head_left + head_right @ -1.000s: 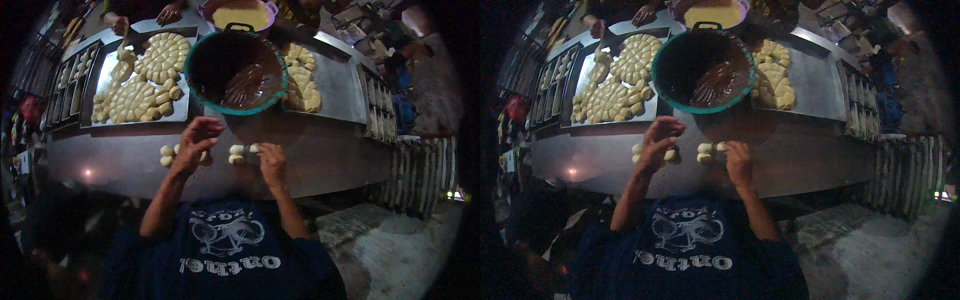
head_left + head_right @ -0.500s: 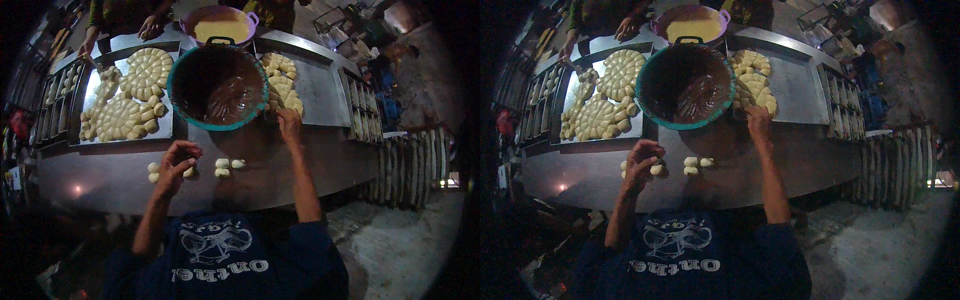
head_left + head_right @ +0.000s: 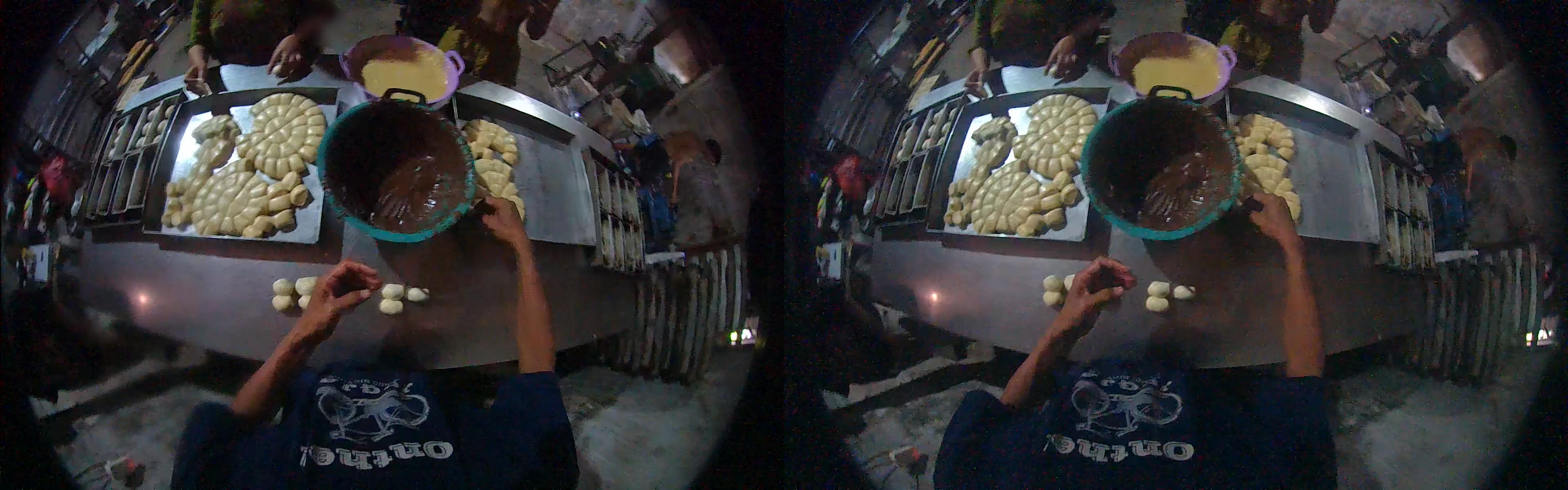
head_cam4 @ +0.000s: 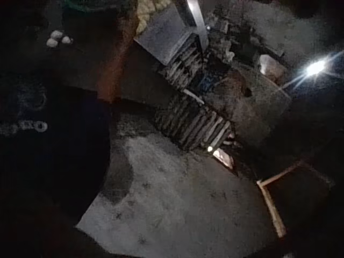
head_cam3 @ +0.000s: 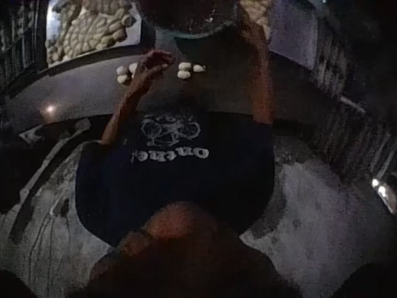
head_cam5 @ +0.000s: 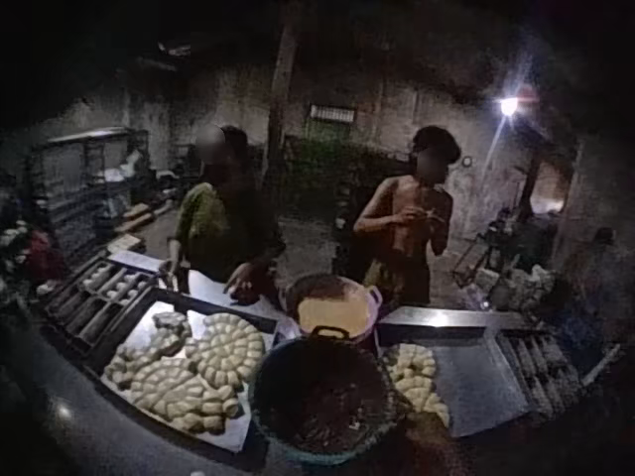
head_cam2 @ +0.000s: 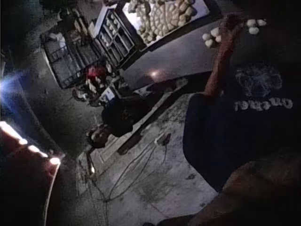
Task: The person fills dough with chocolate filling by hand and shapes them into buns on a metal table.
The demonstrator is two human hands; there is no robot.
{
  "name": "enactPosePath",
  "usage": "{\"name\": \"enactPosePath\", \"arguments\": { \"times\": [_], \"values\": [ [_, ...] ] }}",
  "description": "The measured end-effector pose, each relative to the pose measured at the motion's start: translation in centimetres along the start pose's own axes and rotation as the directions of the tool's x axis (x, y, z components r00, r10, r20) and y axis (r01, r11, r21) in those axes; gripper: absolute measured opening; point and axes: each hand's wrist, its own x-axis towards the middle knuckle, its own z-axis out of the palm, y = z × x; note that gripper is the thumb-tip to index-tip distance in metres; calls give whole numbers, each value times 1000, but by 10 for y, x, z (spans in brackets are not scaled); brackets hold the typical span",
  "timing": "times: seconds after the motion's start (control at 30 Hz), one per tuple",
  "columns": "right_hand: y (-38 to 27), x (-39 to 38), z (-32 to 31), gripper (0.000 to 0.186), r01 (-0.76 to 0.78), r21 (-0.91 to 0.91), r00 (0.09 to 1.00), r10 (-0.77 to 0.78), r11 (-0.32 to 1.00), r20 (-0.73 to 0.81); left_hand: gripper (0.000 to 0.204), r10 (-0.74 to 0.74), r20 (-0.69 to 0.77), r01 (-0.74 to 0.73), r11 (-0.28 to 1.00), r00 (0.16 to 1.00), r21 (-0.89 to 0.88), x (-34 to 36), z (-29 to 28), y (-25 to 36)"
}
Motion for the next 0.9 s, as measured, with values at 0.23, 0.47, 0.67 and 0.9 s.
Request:
{"name": "enactPosePath", "arguments": {
  "times": [0.23, 0.47, 0.67, 0.9],
  "values": [
    [-59, -76, -49, 25, 167, 931, 958, 169, 325, -231, 23, -83, -26, 81, 995, 996, -65, 3, 16, 7],
    [-202, -114, 4, 37, 245, 906, 965, 7, 346, -263, 26, 607, 71, -501, 577, 791, 645, 15, 77, 56],
    [-265, -140, 51, 39, 252, 569, 962, -142, 783, -231, 18, 780, 449, -696, -24, 436, 717, 20, 102, 53],
    [-278, -127, 47, 42, 47, 886, 982, -184, 461, 44, 46, 692, 380, -787, 501, 614, 360, 38, 61, 37]
  ]
}}
